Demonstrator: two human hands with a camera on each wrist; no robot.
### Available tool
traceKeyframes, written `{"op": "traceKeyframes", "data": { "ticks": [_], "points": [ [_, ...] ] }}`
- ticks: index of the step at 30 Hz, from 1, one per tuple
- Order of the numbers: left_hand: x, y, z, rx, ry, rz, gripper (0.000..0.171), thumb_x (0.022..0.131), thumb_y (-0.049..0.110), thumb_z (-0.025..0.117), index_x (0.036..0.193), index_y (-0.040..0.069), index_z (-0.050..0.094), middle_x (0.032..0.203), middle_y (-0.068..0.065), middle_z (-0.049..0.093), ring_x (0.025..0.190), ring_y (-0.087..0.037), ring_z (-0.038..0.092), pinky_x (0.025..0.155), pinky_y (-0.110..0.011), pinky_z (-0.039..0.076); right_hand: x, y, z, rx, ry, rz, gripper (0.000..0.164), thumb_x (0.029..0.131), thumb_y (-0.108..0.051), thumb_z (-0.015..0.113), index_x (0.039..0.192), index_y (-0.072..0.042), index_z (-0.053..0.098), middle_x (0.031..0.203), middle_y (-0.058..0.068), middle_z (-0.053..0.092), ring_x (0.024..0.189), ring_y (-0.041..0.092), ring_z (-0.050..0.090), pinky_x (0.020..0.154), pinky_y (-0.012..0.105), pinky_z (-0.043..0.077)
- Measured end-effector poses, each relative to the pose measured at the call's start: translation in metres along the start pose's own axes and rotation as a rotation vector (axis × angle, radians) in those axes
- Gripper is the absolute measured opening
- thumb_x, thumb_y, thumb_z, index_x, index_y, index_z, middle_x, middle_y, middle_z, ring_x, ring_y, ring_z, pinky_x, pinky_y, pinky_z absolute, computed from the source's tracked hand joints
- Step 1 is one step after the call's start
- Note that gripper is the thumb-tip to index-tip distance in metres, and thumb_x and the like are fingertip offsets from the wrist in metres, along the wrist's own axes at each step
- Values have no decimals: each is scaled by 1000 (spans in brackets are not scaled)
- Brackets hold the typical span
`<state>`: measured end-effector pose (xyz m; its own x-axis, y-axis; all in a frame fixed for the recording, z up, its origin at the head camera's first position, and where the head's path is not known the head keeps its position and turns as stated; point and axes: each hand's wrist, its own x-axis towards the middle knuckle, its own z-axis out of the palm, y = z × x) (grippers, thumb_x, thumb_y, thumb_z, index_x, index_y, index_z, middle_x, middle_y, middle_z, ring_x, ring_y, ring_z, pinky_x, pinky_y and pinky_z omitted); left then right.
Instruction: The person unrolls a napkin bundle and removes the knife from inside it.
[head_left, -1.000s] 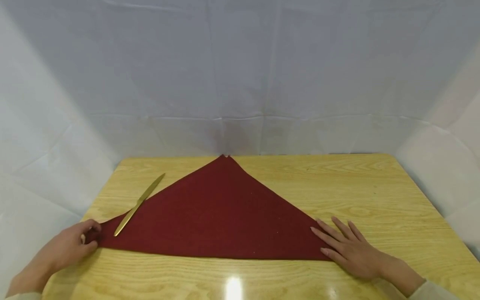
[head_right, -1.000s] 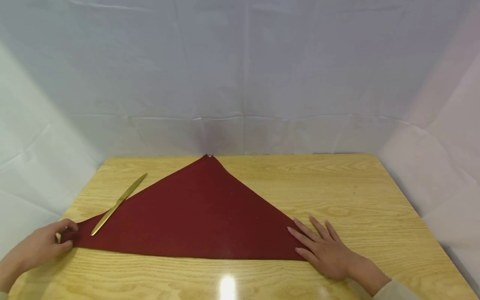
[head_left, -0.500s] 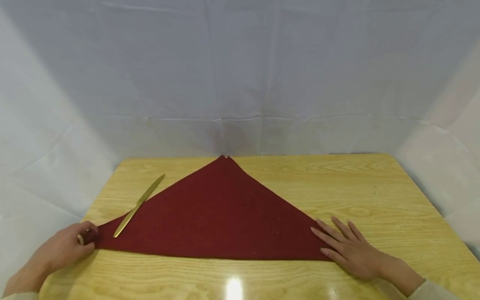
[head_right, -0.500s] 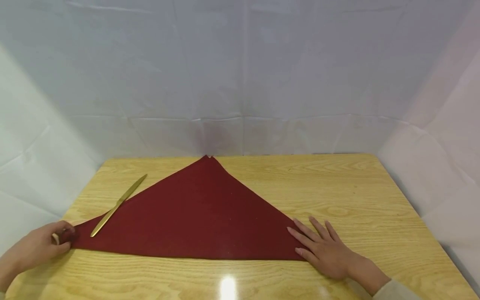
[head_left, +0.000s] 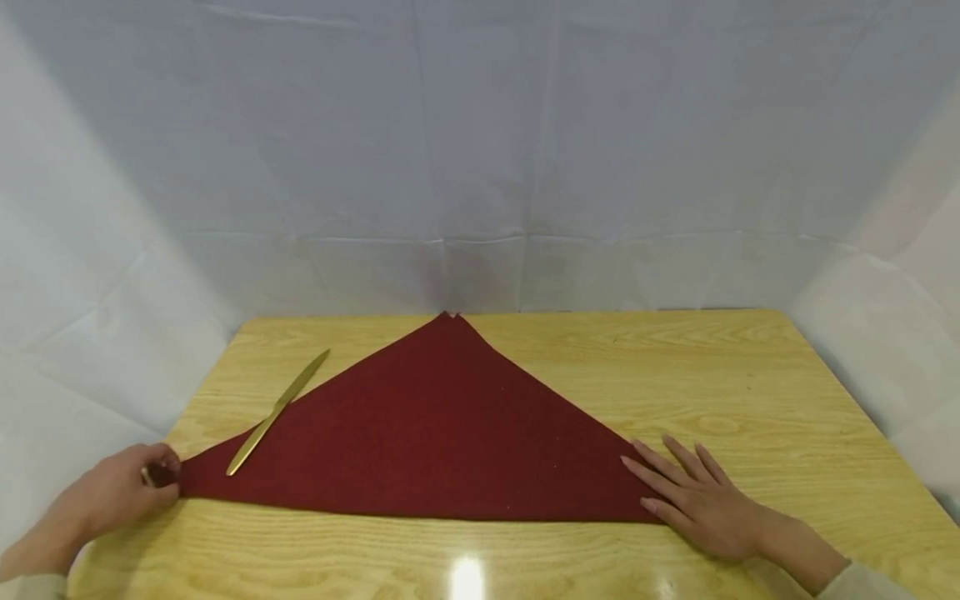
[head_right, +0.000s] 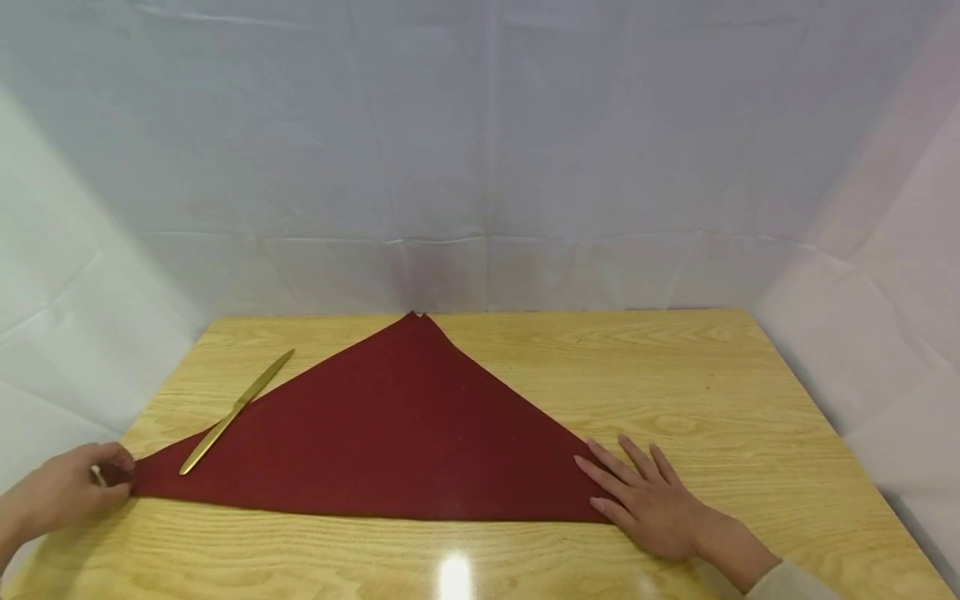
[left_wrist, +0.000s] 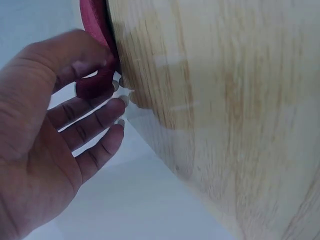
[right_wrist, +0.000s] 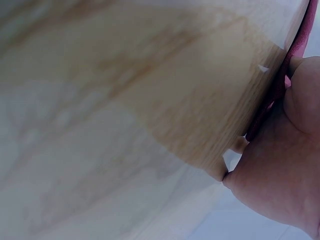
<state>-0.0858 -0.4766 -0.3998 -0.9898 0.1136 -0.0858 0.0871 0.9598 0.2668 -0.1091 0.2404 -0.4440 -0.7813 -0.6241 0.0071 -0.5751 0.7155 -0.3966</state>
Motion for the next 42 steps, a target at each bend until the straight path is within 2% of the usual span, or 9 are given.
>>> {"op": "traceKeyframes", "data": {
  "ticks": [5, 13, 17, 21, 25, 29, 36, 42],
  "points": [
    [3, -4, -1, 28, -3, -21, 18, 72, 12, 76, 84, 7, 63, 82, -3, 62, 76, -22, 57, 66, -41, 46, 0, 0, 0, -4, -1, 8, 48, 103, -34, 41, 150, -29, 33, 157, -1, 22, 141, 39, 10, 102, 66, 9],
    [2, -10, -1, 80, -4, -68, 15, 78, 16, 72, 84, 4, 65, 82, -8, 61, 77, -27, 57, 67, -47, 47, 2, 1, -1, 23, -14, 10, 48, 104, -32, 41, 151, -28, 32, 157, 0, 21, 141, 40, 9, 102, 67, 8],
    [2, -11, -3, 67, -47, -128, 17, 81, 21, 70, 84, 5, 65, 84, -9, 64, 75, -24, 58, 65, -46, 47, 2, 2, 0, 35, -27, 22, 48, 103, -34, 41, 151, -29, 32, 157, -1, 20, 142, 39, 8, 103, 65, 6],
    [2, -11, -4, 49, -61, -171, 19, 81, 26, 70, 83, 8, 65, 85, -10, 65, 73, -22, 58, 62, -44, 46, 3, 2, 0, 20, -19, 9, 48, 103, -33, 41, 151, -29, 32, 157, -1, 21, 141, 40, 9, 101, 67, 8],
    [2, -10, -5, 53, -66, -188, 21, 81, 28, 70, 85, 7, 65, 86, -10, 64, 73, -20, 56, 60, -41, 45, 3, 1, -1, 4, -10, 5, 48, 103, -34, 41, 150, -29, 33, 157, -1, 21, 141, 40, 10, 101, 67, 9],
    [3, -7, -6, 67, -88, -199, 26, 82, 27, 70, 89, 3, 63, 87, -13, 58, 76, -24, 55, 63, -44, 46, 4, 0, -2, -13, -7, 8, 48, 103, -34, 42, 150, -29, 34, 156, -1, 23, 141, 40, 11, 101, 67, 10],
    [-2, 1, -4, 109, -43, -199, 25, 81, 23, 68, 92, 1, 61, 87, -16, 54, 78, -32, 57, 61, -51, 47, 4, 0, -2, -20, -14, 3, 48, 103, -34, 42, 150, -29, 34, 156, -1, 23, 141, 40, 12, 101, 67, 11],
    [-4, 9, -3, 132, 49, -170, 24, 82, 21, 67, 97, 3, 62, 94, -22, 55, 81, -42, 57, 58, -55, 46, 4, -1, -3, -26, -19, 7, 48, 103, -35, 42, 150, -29, 34, 156, -1, 23, 141, 40, 12, 101, 67, 11]
  ]
}}
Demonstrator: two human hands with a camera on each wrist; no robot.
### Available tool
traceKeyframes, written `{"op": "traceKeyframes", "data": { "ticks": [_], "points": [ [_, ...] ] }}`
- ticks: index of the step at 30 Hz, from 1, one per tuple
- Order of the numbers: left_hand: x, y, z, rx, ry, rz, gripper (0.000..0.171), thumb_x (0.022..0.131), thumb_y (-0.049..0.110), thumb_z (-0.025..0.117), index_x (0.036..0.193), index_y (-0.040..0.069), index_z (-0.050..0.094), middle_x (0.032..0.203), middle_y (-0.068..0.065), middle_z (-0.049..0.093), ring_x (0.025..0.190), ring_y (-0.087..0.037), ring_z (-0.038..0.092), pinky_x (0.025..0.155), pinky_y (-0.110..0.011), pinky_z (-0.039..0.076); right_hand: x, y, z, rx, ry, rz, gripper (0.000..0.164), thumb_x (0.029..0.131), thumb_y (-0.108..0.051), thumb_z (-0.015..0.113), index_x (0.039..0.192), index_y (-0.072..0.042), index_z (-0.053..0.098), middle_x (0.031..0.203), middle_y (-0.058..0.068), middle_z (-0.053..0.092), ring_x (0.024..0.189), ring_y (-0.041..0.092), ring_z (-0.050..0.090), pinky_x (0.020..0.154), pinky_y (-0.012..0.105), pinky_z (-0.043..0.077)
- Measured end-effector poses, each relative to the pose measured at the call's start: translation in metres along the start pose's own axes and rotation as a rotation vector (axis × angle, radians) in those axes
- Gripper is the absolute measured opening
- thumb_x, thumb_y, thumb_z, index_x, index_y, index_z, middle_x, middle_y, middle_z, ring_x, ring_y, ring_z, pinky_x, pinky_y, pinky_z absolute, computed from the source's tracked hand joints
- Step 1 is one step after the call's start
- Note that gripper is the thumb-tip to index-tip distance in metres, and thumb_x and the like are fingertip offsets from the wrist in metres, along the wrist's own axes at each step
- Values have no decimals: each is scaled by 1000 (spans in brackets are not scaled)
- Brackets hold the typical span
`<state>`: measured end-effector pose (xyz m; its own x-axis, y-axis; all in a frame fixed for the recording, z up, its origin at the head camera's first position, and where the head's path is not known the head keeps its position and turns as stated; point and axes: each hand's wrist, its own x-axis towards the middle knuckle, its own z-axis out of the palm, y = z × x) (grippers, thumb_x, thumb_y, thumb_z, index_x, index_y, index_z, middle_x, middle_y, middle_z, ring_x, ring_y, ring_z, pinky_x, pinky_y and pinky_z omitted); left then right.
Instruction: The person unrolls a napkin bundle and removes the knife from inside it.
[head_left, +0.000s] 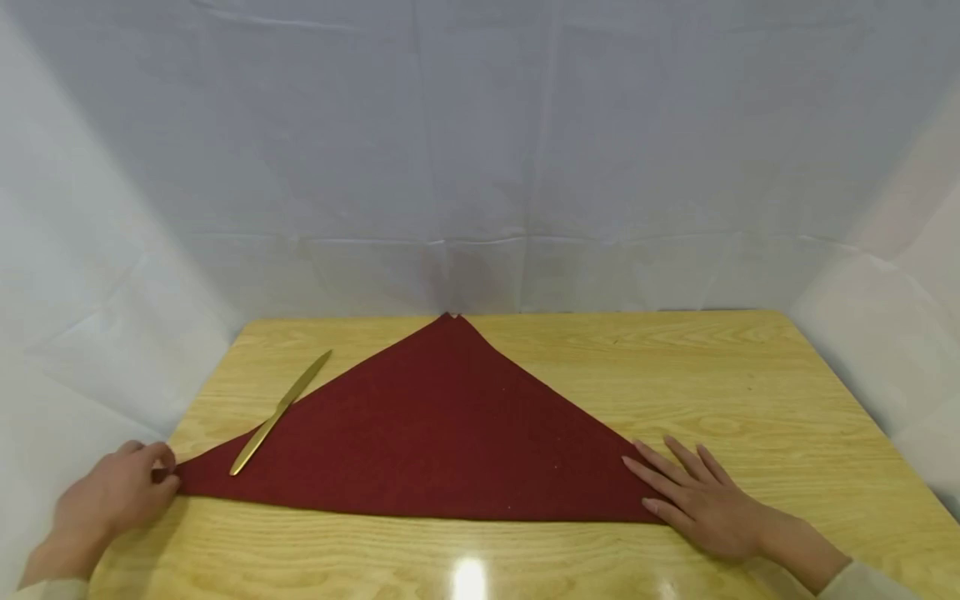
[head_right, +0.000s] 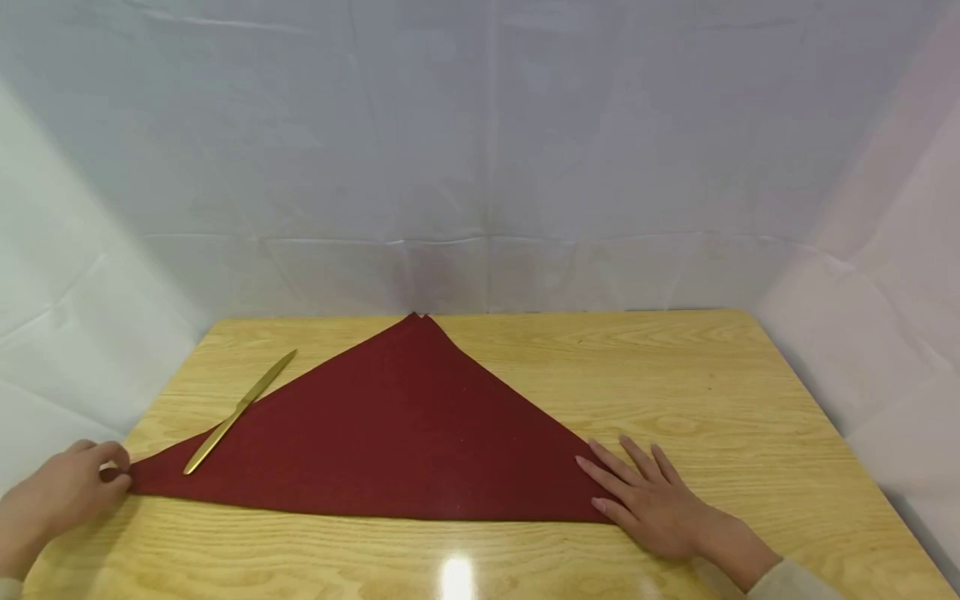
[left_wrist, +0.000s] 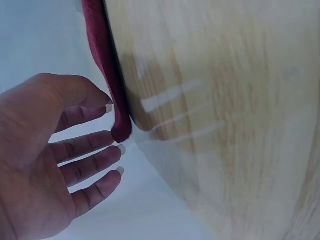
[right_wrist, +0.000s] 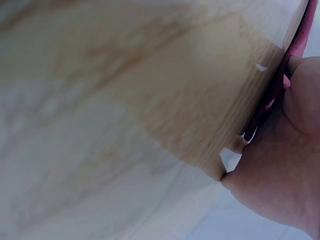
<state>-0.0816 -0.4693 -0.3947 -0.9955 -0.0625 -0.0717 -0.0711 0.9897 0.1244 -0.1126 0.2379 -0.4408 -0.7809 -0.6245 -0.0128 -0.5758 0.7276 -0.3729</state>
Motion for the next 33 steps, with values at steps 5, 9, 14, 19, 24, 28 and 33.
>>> {"op": "traceKeyframes", "data": {
  "ticks": [5, 9, 14, 19, 24, 28, 33],
  "points": [
    [-2, 11, -2, -9, 61, 9, 27, 86, 24, 63, 103, 4, 59, 105, -28, 53, 87, -47, 53, 58, -55, 45, 0, 0, -1, 18, -13, 4, 48, 103, -35, 42, 150, -29, 33, 156, -1, 22, 141, 40, 11, 101, 68, 10],
    [-1, 19, -4, -44, 110, 24, 30, 89, 25, 60, 111, 4, 57, 111, -29, 51, 90, -47, 53, 59, -55, 45, 1, -1, 0, 32, -20, 6, 48, 103, -35, 42, 150, -29, 33, 156, -1, 22, 141, 40, 11, 101, 68, 9],
    [-1, 29, -2, -106, 195, 64, 36, 90, 23, 61, 117, 1, 56, 110, -27, 54, 89, -44, 58, 62, -54, 46, 1, -2, 0, 26, -12, 6, 48, 103, -35, 42, 150, -29, 34, 156, -1, 23, 141, 40, 11, 101, 67, 10],
    [-3, 37, -1, -196, 241, 92, 44, 91, 22, 62, 124, -5, 53, 112, -28, 55, 91, -45, 60, 67, -54, 46, 1, -3, 0, 12, -5, 1, 48, 103, -35, 42, 150, -29, 34, 156, -1, 24, 141, 39, 12, 101, 67, 11],
    [-4, 43, 3, -335, 283, 122, 45, 91, 19, 65, 126, -8, 54, 116, -30, 56, 86, -16, 63, 66, -32, 52, 2, -3, -1, 14, -12, 4, 48, 103, -36, 42, 150, -30, 34, 156, -1, 23, 141, 40, 12, 101, 67, 11],
    [-3, 46, 8, -436, 270, 122, 46, 91, 18, 66, 126, -9, 54, 115, -31, 58, 85, 15, 48, 64, -13, 47, 2, -3, -2, 25, -25, 8, 48, 103, -36, 42, 149, -29, 35, 156, 0, 23, 141, 40, 11, 101, 67, 10],
    [-1, 51, 11, -495, 222, 98, 48, 91, 22, 67, 127, -8, 54, 114, -29, 61, 83, 18, 48, 65, -10, 45, 2, -3, -3, -21, -13, -8, 48, 103, -37, 42, 149, -28, 36, 155, 0, 26, 140, 41, 16, 101, 68, 14]
  ]
}}
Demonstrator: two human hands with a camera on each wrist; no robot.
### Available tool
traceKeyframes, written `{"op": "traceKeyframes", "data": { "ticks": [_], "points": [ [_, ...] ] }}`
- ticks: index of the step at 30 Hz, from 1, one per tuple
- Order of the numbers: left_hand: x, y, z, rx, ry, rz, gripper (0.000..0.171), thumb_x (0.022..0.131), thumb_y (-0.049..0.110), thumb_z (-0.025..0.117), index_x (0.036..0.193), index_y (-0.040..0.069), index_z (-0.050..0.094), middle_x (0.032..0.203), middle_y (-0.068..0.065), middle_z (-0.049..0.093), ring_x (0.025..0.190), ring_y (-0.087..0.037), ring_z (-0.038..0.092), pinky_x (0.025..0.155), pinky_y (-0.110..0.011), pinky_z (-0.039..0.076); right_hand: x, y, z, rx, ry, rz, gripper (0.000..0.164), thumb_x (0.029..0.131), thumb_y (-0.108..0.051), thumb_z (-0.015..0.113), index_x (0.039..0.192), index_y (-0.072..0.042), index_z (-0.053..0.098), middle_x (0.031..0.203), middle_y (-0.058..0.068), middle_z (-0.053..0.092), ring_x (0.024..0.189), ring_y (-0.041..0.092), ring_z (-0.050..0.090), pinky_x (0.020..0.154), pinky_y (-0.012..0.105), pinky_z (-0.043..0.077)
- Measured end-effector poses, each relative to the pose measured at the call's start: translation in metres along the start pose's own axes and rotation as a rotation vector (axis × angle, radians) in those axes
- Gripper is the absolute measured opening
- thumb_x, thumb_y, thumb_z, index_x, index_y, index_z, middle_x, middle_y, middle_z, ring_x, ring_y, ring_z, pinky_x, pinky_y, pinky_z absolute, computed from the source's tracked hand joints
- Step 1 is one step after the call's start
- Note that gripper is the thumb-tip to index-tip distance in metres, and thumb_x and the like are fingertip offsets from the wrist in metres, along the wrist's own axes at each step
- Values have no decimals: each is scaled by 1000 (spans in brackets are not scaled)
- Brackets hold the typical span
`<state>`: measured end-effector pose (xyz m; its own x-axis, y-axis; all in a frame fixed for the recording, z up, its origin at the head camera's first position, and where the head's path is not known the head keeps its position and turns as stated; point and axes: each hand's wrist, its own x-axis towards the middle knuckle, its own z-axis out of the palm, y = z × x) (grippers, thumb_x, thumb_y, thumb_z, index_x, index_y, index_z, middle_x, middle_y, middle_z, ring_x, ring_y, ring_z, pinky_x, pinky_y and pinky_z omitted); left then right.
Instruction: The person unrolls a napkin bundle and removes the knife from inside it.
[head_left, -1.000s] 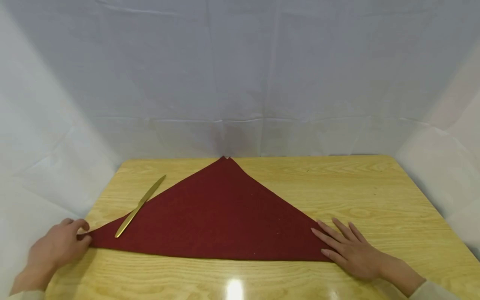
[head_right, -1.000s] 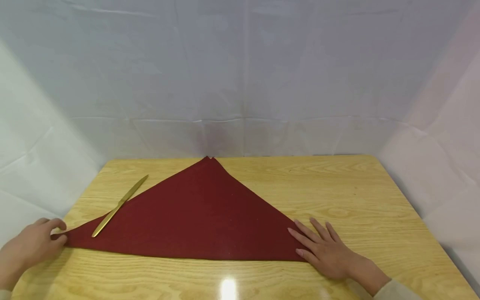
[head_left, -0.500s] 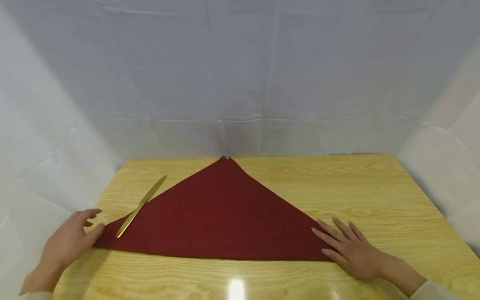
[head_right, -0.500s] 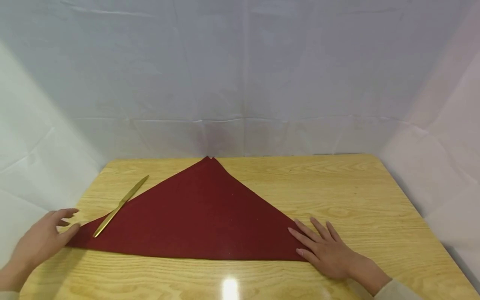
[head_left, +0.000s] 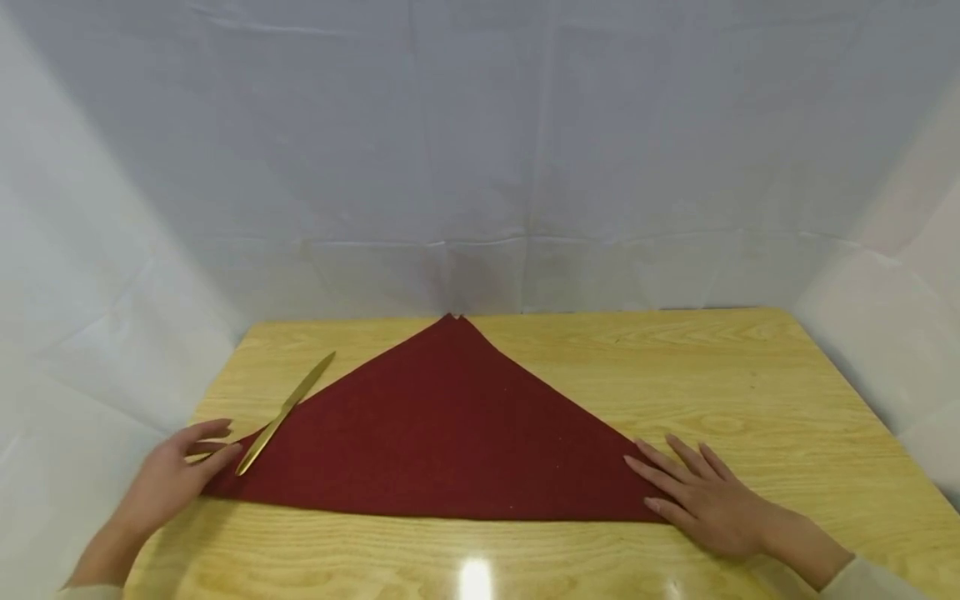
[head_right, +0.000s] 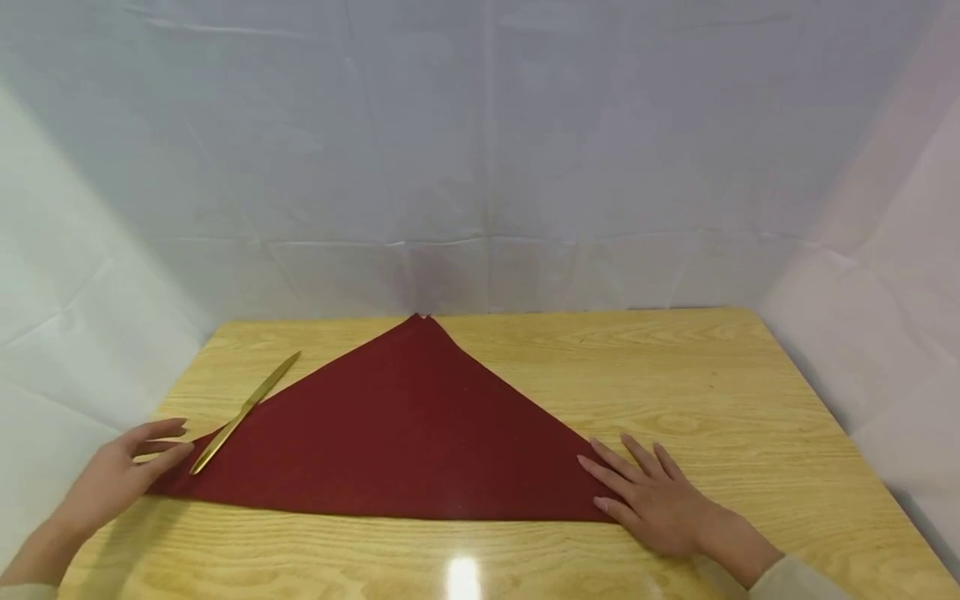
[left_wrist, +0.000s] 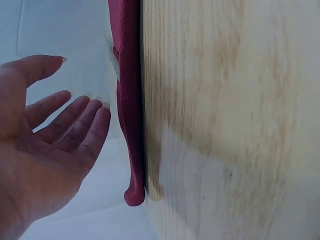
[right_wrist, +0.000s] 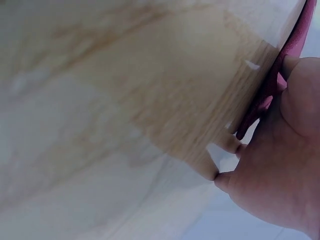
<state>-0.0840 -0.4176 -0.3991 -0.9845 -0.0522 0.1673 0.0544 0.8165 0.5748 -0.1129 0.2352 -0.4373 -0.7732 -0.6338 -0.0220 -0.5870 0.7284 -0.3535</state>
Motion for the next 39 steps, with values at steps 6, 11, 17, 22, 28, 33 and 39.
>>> {"op": "traceKeyframes", "data": {
  "ticks": [6, 11, 17, 22, 28, 33, 39],
  "points": [
    [2, 3, 6, -21, -67, -29, 49, 91, 22, 67, 128, -8, 53, 117, -27, 61, 84, 13, 54, 65, -11, 44, 0, 0, -2, -37, 32, -32, 48, 102, -37, 44, 148, -28, 38, 154, -1, 28, 138, 42, 22, 100, 67, 18],
    [4, 6, 10, -63, -91, -26, 50, 91, 15, 67, 128, -14, 49, 115, -30, 60, 82, 12, 56, 64, -14, 47, 0, 2, -4, -31, 29, -52, 49, 101, -37, 45, 149, -28, 37, 155, 0, 28, 137, 42, 22, 100, 66, 19],
    [5, 7, 14, -37, -96, -23, 50, 89, 10, 68, 126, -17, 48, 109, -30, 62, 79, 9, 58, 64, -16, 49, -1, 4, -5, -57, 36, -97, 49, 101, -35, 46, 149, -26, 36, 154, 2, 28, 136, 42, 25, 98, 64, 22],
    [7, 7, 15, -30, -119, -38, 52, 89, 10, 68, 127, -18, 46, 110, -29, 62, 80, 8, 58, 65, -18, 50, -2, 7, -6, -77, 53, -127, 49, 101, -33, 48, 149, -26, 37, 154, 2, 29, 136, 41, 26, 96, 65, 25],
    [11, 6, 14, -32, -153, -45, 54, 91, 14, 66, 128, -18, 45, 112, -27, 61, 82, 3, 60, 66, -20, 51, -3, 8, -5, -52, 46, -118, 49, 101, -33, 47, 149, -26, 36, 154, 1, 28, 138, 37, 22, 99, 61, 22],
    [12, 1, 15, -48, -171, -58, 57, 88, 15, 70, 128, -17, 46, 112, -26, 61, 82, 5, 58, 66, -21, 51, -3, 8, -4, -39, 49, -121, 49, 102, -32, 46, 149, -25, 35, 155, 2, 26, 140, 35, 19, 109, 44, 5],
    [16, 0, 19, -32, -166, -68, 57, 86, 16, 73, 127, -16, 50, 110, -23, 62, 86, -9, 62, 66, -22, 51, -3, 8, -3, -9, 19, -94, 50, 102, -34, 45, 150, -26, 34, 156, 2, 24, 140, 38, 17, 104, 56, 13]
  ]
}}
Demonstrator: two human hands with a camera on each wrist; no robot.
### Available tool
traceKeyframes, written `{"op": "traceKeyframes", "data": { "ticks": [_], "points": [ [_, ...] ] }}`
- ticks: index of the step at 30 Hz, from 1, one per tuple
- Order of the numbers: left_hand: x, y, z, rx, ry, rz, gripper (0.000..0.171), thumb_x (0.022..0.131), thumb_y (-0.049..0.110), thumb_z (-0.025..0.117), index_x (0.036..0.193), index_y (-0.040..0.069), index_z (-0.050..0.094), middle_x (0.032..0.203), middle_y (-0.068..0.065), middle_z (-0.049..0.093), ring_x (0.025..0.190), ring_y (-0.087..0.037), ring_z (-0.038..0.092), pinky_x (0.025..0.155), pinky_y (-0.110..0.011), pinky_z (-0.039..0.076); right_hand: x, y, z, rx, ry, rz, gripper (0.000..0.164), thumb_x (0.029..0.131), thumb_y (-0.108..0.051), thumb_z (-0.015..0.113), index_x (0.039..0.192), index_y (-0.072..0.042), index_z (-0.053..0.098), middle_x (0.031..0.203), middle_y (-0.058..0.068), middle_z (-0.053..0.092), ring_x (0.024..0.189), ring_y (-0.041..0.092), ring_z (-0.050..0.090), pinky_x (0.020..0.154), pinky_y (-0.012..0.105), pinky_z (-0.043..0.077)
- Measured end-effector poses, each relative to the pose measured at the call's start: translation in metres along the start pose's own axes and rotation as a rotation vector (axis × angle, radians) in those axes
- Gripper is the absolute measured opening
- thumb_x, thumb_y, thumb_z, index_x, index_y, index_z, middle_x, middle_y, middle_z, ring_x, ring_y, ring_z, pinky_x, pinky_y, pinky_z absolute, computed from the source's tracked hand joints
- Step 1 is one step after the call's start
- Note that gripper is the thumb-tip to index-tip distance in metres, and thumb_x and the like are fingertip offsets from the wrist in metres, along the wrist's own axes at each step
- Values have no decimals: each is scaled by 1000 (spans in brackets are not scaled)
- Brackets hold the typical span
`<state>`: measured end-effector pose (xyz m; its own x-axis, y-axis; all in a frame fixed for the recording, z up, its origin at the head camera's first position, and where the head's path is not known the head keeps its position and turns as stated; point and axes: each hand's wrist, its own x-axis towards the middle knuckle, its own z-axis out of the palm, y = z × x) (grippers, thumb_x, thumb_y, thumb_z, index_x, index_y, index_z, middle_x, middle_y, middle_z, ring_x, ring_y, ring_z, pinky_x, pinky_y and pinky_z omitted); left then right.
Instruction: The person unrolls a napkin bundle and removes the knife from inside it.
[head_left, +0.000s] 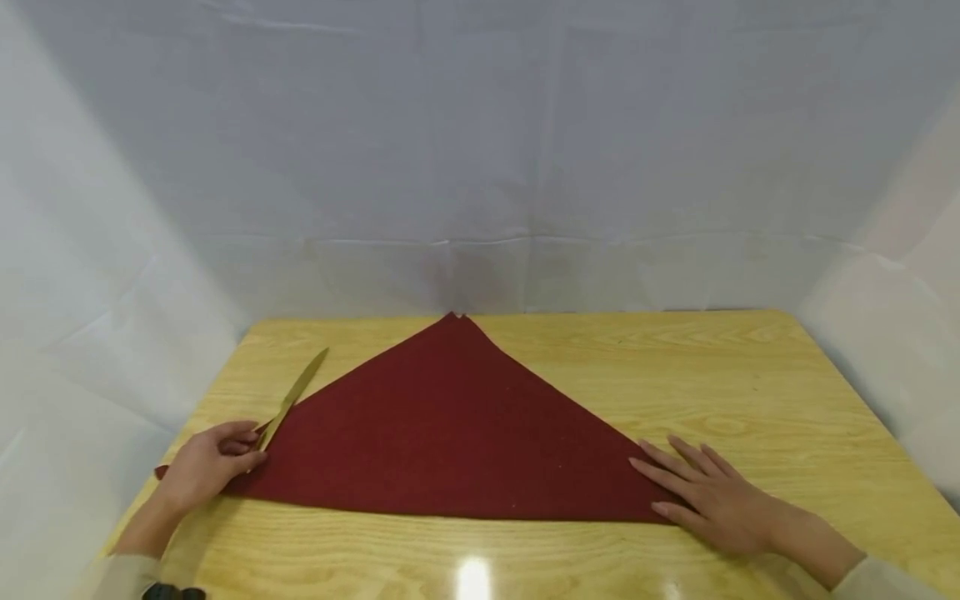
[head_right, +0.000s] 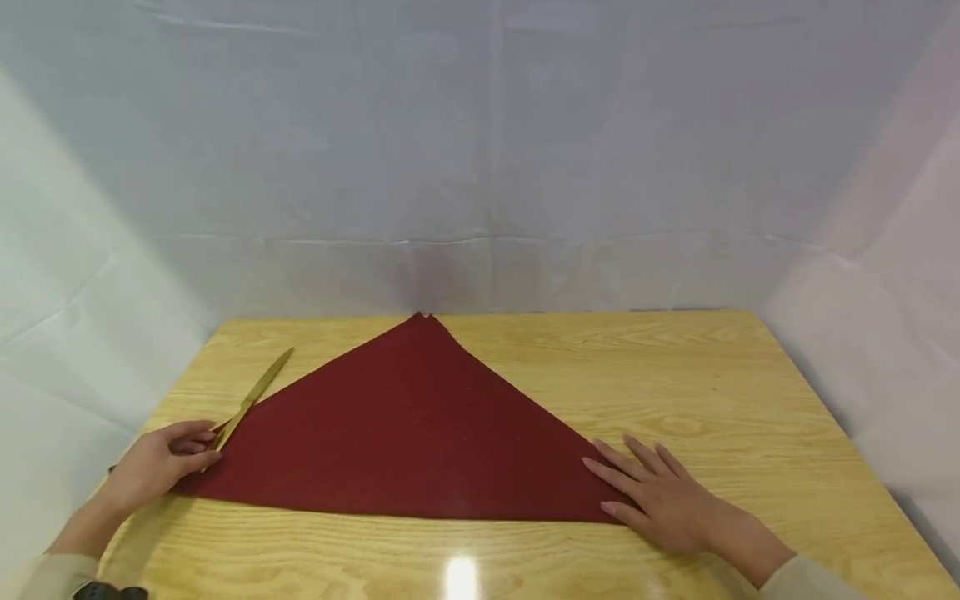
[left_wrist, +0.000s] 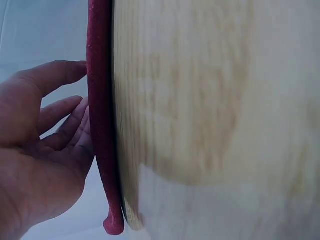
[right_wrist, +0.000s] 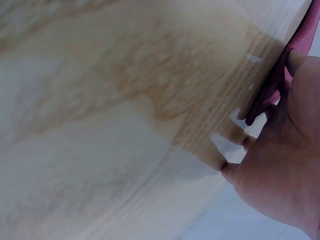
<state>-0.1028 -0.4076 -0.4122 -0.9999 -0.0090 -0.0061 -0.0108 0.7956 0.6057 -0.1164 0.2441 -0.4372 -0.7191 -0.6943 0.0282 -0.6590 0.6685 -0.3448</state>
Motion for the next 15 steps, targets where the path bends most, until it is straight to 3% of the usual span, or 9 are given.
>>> {"op": "traceKeyframes", "data": {
  "ticks": [3, 6, 12, 15],
  "points": [
    [3, 2, 0, 23, -5, -7, 55, 86, 16, 73, 125, -15, 52, 108, -23, 62, 90, -25, 64, 65, -23, 51, 0, 0, 1, 6, 5, 5, 50, 102, -34, 45, 150, -27, 34, 156, 1, 24, 140, 38, 17, 105, 56, 11],
    [6, 4, 0, 46, -23, -18, 54, 87, 17, 71, 125, -16, 52, 109, -25, 62, 94, -35, 62, 65, -24, 51, 0, 0, 3, -15, 28, -9, 50, 102, -32, 46, 150, -26, 34, 156, 1, 25, 140, 37, 18, 110, 46, 4],
    [11, 4, 0, 53, -43, -18, 47, 87, 11, 69, 122, -16, 54, 109, -27, 63, 95, -36, 62, 66, -27, 52, 0, -1, 3, -48, 53, -32, 50, 102, -31, 47, 150, -25, 35, 155, 2, 26, 140, 35, 19, 107, 21, -15],
    [14, 4, 0, 51, -56, -32, 47, 87, 11, 68, 122, -16, 54, 108, -27, 63, 95, -36, 62, 67, -30, 52, 0, -1, 3, -60, 62, -35, 50, 102, -31, 47, 150, -24, 35, 155, 2, 26, 140, 35, 20, 105, 19, -16]
  ]
}}
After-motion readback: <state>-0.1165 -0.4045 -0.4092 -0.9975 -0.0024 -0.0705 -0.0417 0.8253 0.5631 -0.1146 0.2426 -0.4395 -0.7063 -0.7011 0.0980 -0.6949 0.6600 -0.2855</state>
